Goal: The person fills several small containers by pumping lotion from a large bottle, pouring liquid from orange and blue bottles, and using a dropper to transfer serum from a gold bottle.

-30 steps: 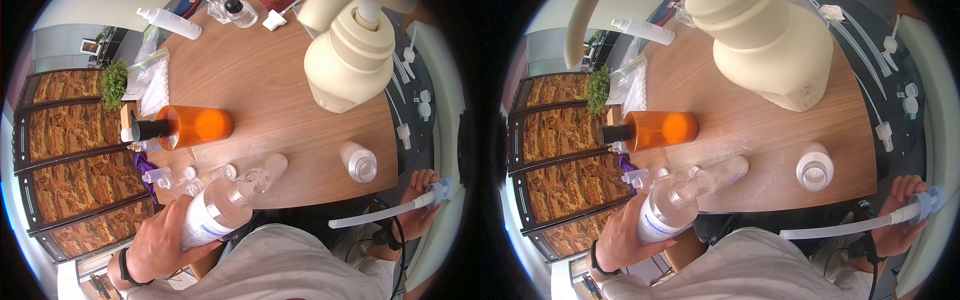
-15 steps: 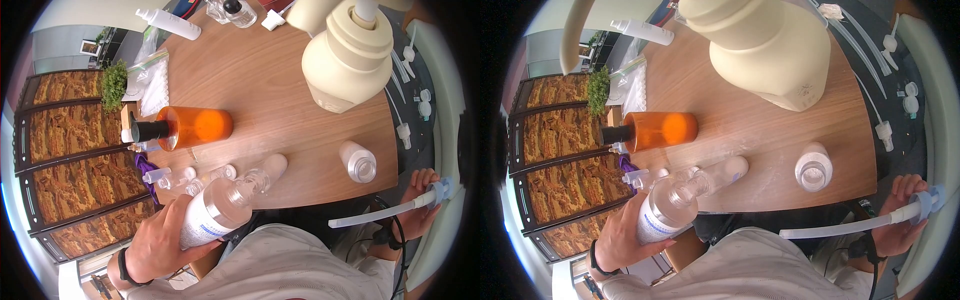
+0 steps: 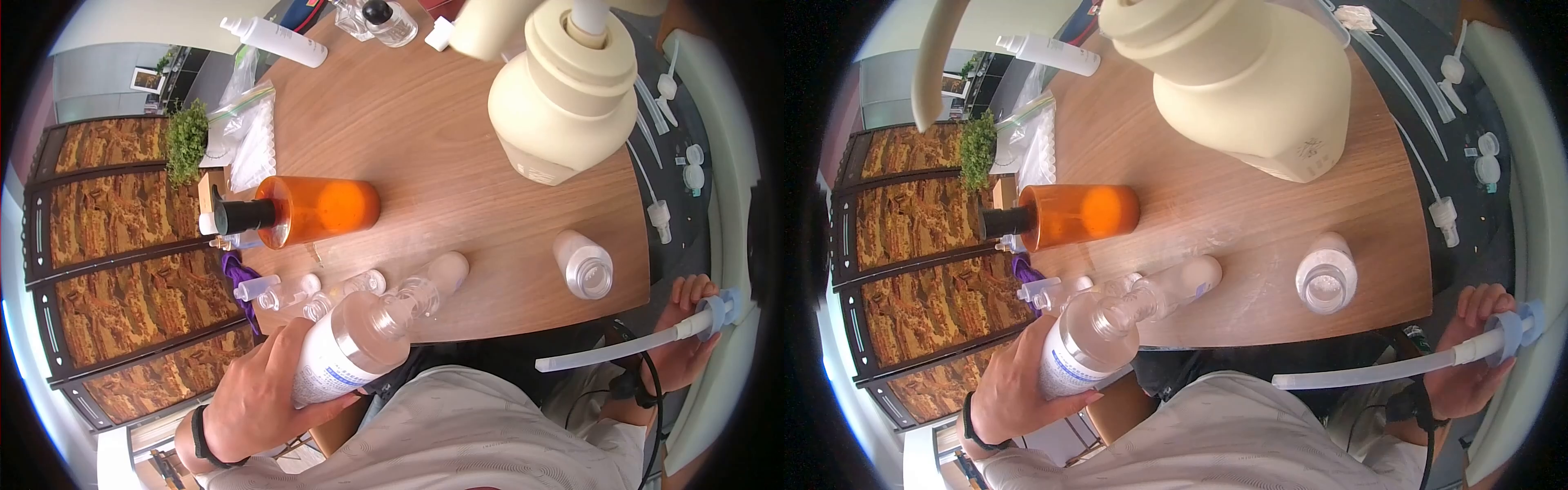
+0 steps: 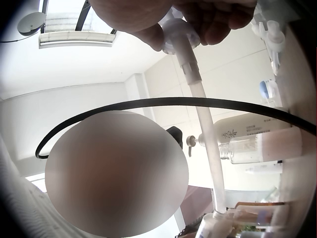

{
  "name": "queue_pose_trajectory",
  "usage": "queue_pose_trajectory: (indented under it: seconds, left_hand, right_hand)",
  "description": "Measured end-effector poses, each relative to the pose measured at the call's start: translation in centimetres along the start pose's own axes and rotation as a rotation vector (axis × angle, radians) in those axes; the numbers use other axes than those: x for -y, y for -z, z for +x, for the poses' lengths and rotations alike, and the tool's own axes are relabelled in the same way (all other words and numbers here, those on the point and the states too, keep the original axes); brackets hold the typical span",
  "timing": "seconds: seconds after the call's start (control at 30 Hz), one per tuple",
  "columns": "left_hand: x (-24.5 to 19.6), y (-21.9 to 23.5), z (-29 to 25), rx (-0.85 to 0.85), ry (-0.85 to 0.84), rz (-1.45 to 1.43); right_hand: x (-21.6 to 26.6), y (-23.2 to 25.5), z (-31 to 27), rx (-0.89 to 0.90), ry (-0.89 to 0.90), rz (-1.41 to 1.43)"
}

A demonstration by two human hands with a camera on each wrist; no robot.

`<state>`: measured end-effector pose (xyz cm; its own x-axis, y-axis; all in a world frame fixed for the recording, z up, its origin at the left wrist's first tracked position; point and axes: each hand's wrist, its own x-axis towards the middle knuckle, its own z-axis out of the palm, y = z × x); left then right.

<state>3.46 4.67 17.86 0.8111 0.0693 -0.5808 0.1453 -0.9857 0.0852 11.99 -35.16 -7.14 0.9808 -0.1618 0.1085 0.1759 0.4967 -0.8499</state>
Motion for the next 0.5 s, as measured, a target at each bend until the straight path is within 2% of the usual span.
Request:
queue_pose_trajectory:
  seconds: [0.5]
  left_hand:
    - [-0.22, 0.31, 0.1, 0.0, -0.011, -0.001]
  right_hand:
    - [0.08, 0.11, -0.01, 0.015, -0.015, -0.016]
